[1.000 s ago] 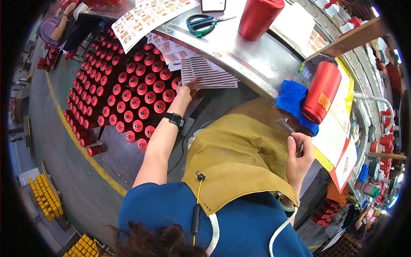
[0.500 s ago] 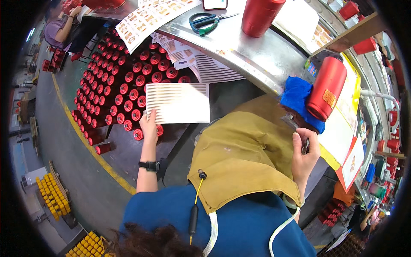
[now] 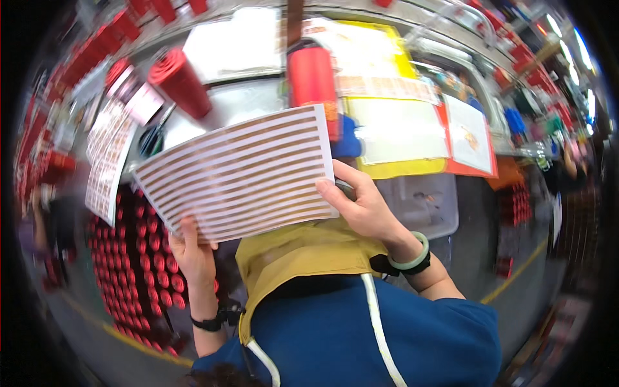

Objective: Applying decorative labels and brand stickers to red canisters or liquor bottles.

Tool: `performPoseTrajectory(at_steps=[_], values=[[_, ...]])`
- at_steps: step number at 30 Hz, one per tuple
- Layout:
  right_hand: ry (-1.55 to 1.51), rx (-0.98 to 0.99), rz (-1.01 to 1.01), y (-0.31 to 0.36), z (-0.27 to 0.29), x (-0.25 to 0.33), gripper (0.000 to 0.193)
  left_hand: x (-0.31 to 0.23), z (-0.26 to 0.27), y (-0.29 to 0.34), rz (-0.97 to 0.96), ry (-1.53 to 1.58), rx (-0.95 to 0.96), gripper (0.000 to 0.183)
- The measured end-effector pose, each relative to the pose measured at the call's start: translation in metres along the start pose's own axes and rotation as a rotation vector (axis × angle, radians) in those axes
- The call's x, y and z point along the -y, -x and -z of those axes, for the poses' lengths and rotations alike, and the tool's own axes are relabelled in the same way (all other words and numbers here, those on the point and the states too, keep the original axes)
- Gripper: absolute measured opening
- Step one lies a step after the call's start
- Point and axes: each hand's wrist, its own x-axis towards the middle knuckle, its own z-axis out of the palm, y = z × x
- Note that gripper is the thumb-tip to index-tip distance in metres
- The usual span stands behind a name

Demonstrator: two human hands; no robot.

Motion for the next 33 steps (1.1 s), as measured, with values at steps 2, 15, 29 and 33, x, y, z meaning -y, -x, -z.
performPoseTrajectory(at_steps=[2,15,29,33], values=[[-0.022,-0.16,-0.014,0.013,0.03,0.006,0.029,0.003,-0.015,-0.01,0.01,-0.046,0.284,0.055],[0.629,-1.379,0.12,0.109,0.357,0.063,0.04,0.002,-0.142,-0.08,-0.324,-0.47,0.479,0.052],[0.723,-0.855,-0.417,0.004,0.564,-0.041,0.044,0.021,-0.163,-0.108,-0.284,-0.558,0.364,0.045],[0.677,-0.7,-0.503,-0.027,0.579,-0.06,0.041,0.024,-0.165,-0.109,-0.284,-0.581,0.336,0.041]])
